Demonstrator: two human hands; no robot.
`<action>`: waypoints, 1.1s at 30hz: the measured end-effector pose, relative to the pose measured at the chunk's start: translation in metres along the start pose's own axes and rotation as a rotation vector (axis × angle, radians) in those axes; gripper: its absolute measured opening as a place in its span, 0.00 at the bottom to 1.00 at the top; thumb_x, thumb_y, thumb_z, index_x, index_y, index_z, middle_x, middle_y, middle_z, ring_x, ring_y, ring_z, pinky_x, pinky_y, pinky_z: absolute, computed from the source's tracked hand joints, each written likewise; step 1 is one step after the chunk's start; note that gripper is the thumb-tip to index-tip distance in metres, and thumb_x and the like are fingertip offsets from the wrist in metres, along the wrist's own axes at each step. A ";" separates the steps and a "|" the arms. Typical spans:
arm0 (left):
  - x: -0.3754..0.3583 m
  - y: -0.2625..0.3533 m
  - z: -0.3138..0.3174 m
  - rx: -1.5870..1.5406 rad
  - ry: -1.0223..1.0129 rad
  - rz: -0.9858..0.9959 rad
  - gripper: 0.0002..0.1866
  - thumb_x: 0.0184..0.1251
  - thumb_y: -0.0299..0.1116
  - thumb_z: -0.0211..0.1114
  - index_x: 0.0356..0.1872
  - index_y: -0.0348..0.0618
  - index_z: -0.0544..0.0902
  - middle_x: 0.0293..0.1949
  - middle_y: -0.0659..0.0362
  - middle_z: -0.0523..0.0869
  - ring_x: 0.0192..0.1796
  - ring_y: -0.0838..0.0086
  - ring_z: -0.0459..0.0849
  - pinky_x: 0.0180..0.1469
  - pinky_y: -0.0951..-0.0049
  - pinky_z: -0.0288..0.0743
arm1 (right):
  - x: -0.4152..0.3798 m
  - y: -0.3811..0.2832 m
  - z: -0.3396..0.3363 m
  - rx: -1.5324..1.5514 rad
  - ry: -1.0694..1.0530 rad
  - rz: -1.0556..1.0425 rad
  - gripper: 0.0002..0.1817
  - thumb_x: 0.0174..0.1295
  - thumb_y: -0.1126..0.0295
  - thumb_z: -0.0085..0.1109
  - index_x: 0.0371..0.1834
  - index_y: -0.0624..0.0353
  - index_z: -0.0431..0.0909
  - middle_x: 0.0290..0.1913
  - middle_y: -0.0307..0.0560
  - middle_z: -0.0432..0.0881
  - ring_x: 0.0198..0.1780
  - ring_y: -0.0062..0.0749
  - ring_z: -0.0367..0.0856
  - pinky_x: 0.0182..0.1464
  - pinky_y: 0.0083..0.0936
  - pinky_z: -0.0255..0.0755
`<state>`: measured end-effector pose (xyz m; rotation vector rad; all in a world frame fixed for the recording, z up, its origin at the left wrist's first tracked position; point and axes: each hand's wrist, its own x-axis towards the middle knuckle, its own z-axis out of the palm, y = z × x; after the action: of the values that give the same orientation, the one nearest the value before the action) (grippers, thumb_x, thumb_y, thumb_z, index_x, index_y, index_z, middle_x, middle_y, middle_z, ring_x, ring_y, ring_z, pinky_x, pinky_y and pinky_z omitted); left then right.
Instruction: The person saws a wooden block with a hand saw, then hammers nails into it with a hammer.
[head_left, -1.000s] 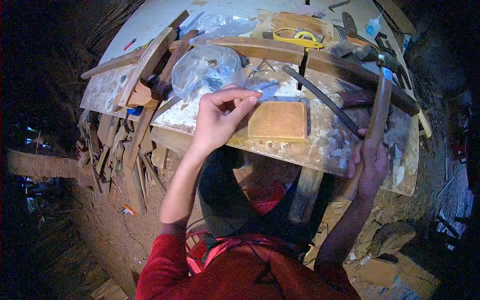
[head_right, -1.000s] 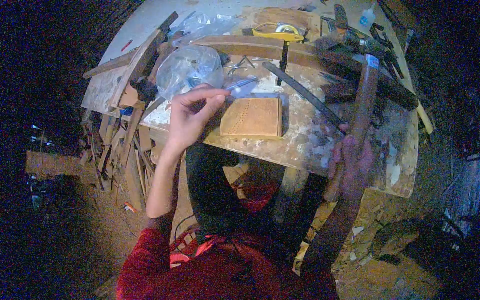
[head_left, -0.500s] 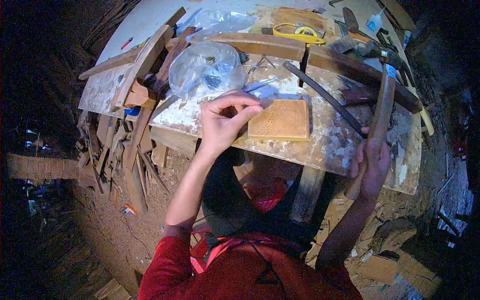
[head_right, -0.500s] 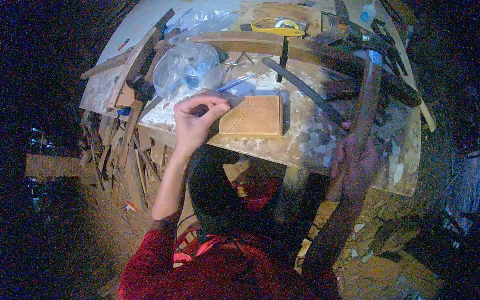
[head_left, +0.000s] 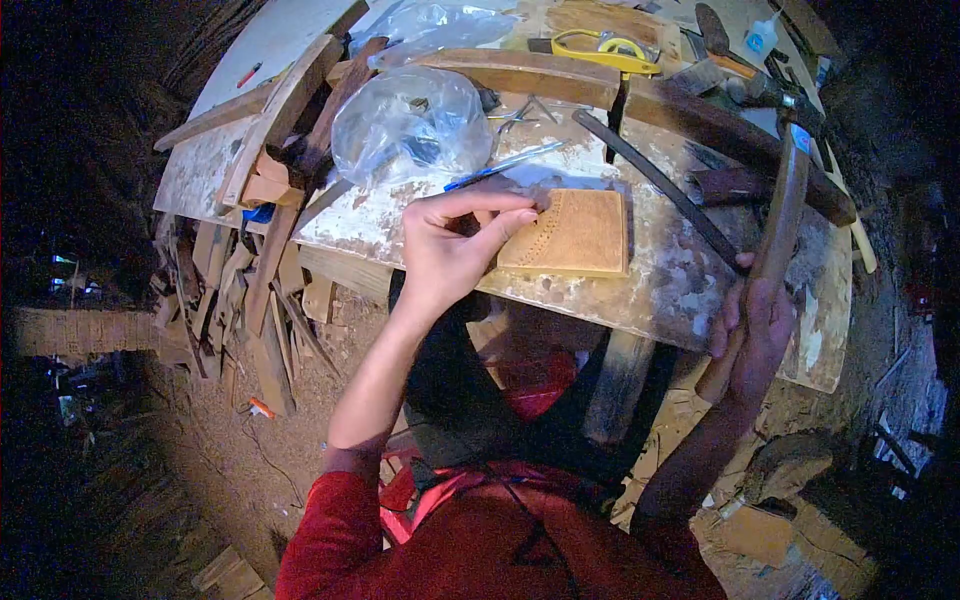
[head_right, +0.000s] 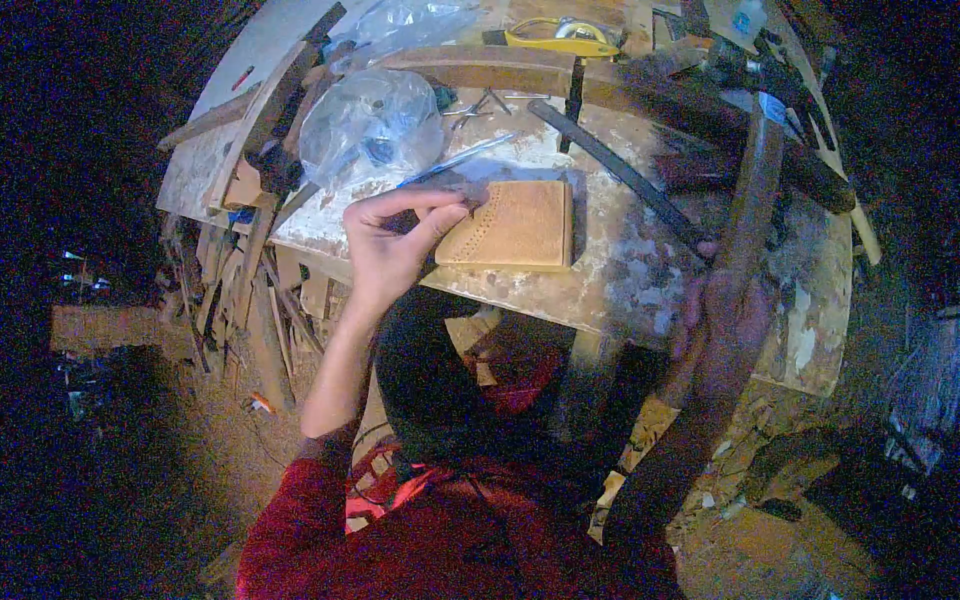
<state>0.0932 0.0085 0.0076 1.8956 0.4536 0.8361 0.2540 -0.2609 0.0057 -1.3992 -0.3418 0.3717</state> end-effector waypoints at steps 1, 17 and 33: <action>0.000 -0.001 0.000 0.001 0.001 0.016 0.07 0.57 0.23 0.75 0.37 0.40 0.91 0.32 0.64 0.91 0.25 0.90 0.74 0.30 0.86 0.69 | 0.000 -0.001 0.000 0.006 -0.008 0.004 0.22 0.74 0.55 0.52 0.58 0.63 0.70 0.20 0.34 0.66 0.12 0.17 0.63 0.11 0.17 0.57; -0.004 -0.005 0.001 0.074 0.058 0.173 0.07 0.56 0.23 0.74 0.37 0.39 0.91 0.36 0.59 0.91 0.26 0.85 0.78 0.33 0.82 0.74 | -0.001 -0.002 0.002 -0.063 0.004 0.003 0.21 0.74 0.54 0.51 0.57 0.62 0.72 0.20 0.33 0.66 0.12 0.16 0.62 0.12 0.16 0.56; -0.004 0.003 -0.001 0.115 0.014 0.229 0.06 0.55 0.21 0.72 0.35 0.39 0.90 0.38 0.56 0.90 0.25 0.81 0.79 0.31 0.80 0.74 | -0.001 -0.001 0.002 -0.094 0.011 -0.024 0.22 0.74 0.54 0.51 0.57 0.61 0.71 0.20 0.34 0.66 0.11 0.16 0.62 0.12 0.16 0.55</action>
<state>0.0898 0.0051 0.0087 2.0759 0.3013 0.9908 0.2528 -0.2596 0.0065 -1.4874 -0.3709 0.3322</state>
